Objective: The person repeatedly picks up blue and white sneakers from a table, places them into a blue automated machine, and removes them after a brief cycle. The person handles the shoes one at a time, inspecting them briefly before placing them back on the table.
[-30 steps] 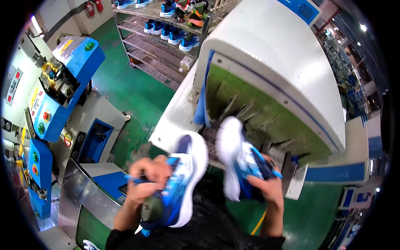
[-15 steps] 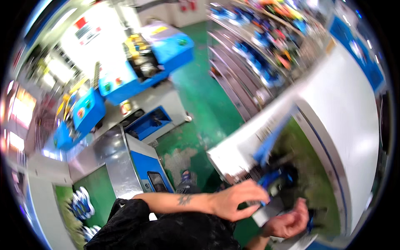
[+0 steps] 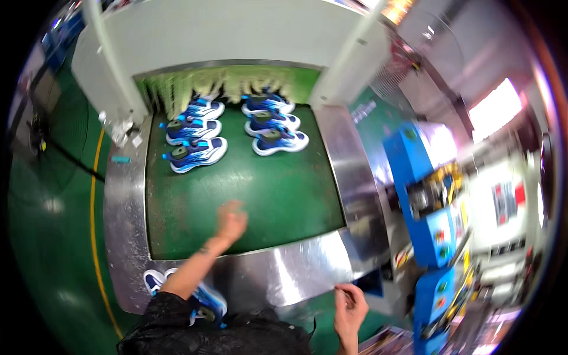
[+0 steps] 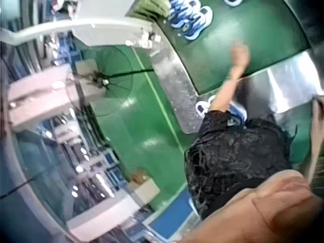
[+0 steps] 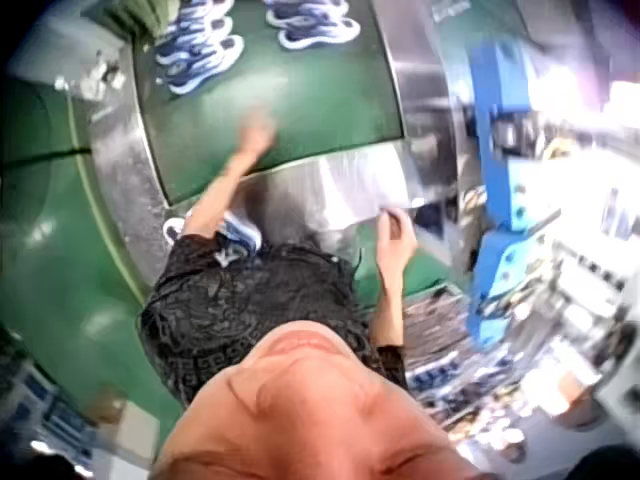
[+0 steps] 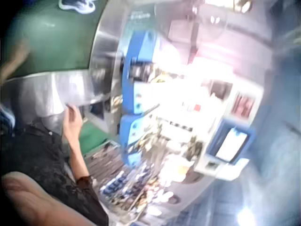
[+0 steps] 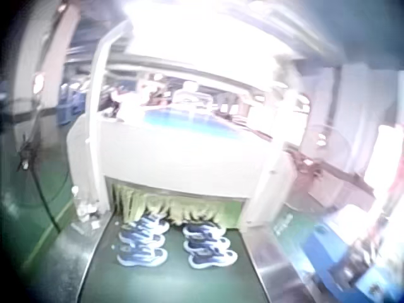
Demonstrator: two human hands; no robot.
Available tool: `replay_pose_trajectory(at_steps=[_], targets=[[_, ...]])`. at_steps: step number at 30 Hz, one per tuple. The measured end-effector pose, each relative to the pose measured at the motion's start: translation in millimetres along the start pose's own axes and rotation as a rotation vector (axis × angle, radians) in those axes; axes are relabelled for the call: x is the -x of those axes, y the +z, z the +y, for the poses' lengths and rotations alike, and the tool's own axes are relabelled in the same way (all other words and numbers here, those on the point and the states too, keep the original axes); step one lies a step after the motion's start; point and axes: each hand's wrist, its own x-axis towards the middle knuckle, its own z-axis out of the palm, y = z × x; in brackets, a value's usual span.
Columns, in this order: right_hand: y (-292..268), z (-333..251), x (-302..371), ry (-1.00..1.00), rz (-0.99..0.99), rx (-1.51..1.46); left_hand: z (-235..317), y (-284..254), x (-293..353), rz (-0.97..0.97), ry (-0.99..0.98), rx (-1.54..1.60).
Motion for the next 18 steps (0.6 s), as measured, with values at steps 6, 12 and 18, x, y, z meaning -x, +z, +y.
replay_pose_trajectory(at_steps=[6,12,18], targets=[[234.3,-54.6,-207.4,-0.351,-0.829,0.517,-243.5,-67.2,55.9,0.208,-0.314,-0.466],[521.7,-71.9,-304.7,-1.148,-1.215,0.774,-220.9,-93.9,27.9,0.338,-0.372,-0.331],[474.4,-57.2,-248.8,-1.021,-1.097,0.642,-209.8,-117.5,29.2,0.461,-0.313,-0.453]])
